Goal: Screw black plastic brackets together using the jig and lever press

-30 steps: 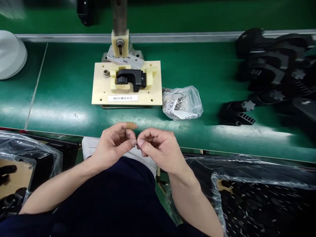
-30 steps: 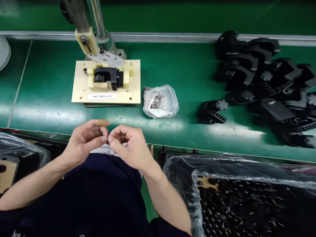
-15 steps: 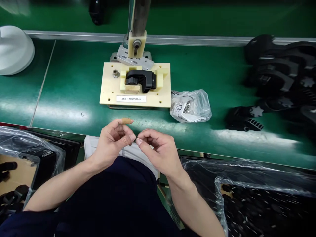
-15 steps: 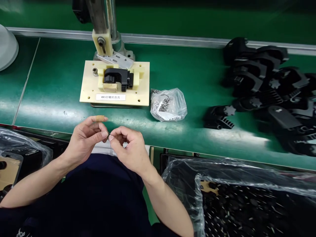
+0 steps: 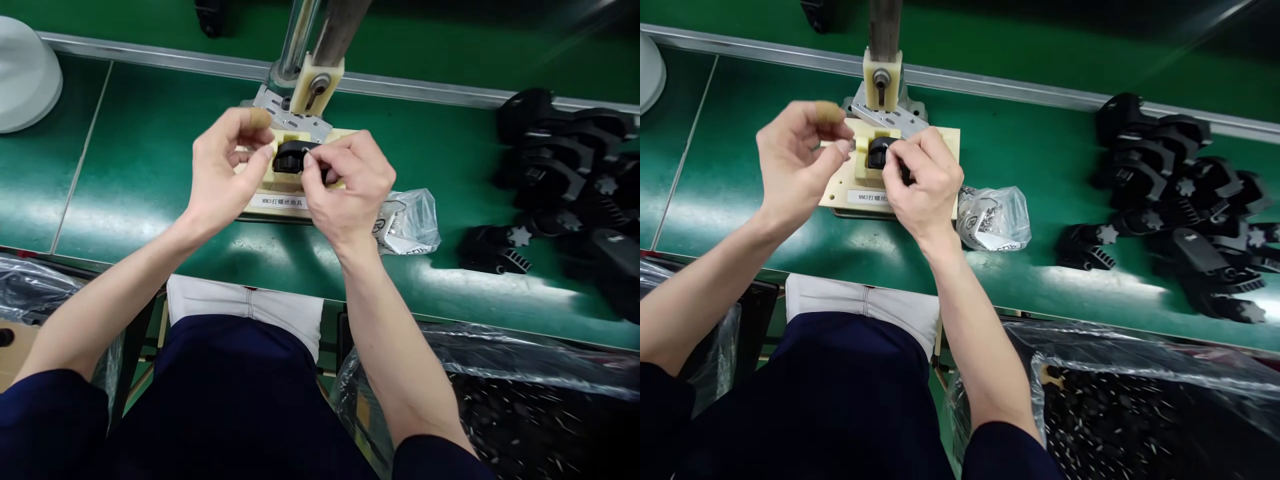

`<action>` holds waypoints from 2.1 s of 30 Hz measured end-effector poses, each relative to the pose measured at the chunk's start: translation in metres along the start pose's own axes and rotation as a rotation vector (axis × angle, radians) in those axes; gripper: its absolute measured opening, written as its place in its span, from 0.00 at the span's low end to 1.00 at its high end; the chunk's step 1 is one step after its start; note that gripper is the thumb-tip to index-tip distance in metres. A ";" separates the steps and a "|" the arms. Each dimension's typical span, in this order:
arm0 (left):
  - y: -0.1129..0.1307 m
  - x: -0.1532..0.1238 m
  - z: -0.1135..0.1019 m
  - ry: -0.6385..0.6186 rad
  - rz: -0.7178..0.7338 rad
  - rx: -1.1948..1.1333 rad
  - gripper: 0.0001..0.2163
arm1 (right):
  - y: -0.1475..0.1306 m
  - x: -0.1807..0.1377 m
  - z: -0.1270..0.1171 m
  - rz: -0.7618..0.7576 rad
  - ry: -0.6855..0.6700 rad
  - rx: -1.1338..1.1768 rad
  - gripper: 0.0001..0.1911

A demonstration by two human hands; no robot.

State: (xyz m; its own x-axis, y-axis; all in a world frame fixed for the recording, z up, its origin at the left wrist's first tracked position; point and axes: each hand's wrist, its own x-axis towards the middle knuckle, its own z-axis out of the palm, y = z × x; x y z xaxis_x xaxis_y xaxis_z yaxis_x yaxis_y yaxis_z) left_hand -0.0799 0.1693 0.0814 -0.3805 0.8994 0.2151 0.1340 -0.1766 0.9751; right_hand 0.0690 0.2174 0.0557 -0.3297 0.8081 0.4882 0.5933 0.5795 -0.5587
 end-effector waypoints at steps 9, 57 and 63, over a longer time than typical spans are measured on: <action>-0.018 0.043 0.009 -0.153 0.167 0.034 0.16 | 0.008 0.023 0.021 -0.120 0.114 -0.146 0.18; -0.004 0.047 0.016 -0.084 0.424 0.328 0.28 | 0.002 0.029 -0.047 -0.092 0.345 -0.010 0.09; -0.013 0.041 0.033 -0.054 0.477 0.354 0.24 | -0.006 0.155 -0.161 -0.211 0.466 0.041 0.06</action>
State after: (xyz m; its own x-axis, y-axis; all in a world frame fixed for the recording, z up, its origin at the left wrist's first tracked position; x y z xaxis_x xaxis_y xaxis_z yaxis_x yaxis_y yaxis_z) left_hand -0.0673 0.2214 0.0756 -0.1576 0.7745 0.6126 0.5790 -0.4301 0.6927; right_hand 0.1325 0.3222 0.2423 -0.0714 0.5456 0.8350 0.5168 0.7362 -0.4369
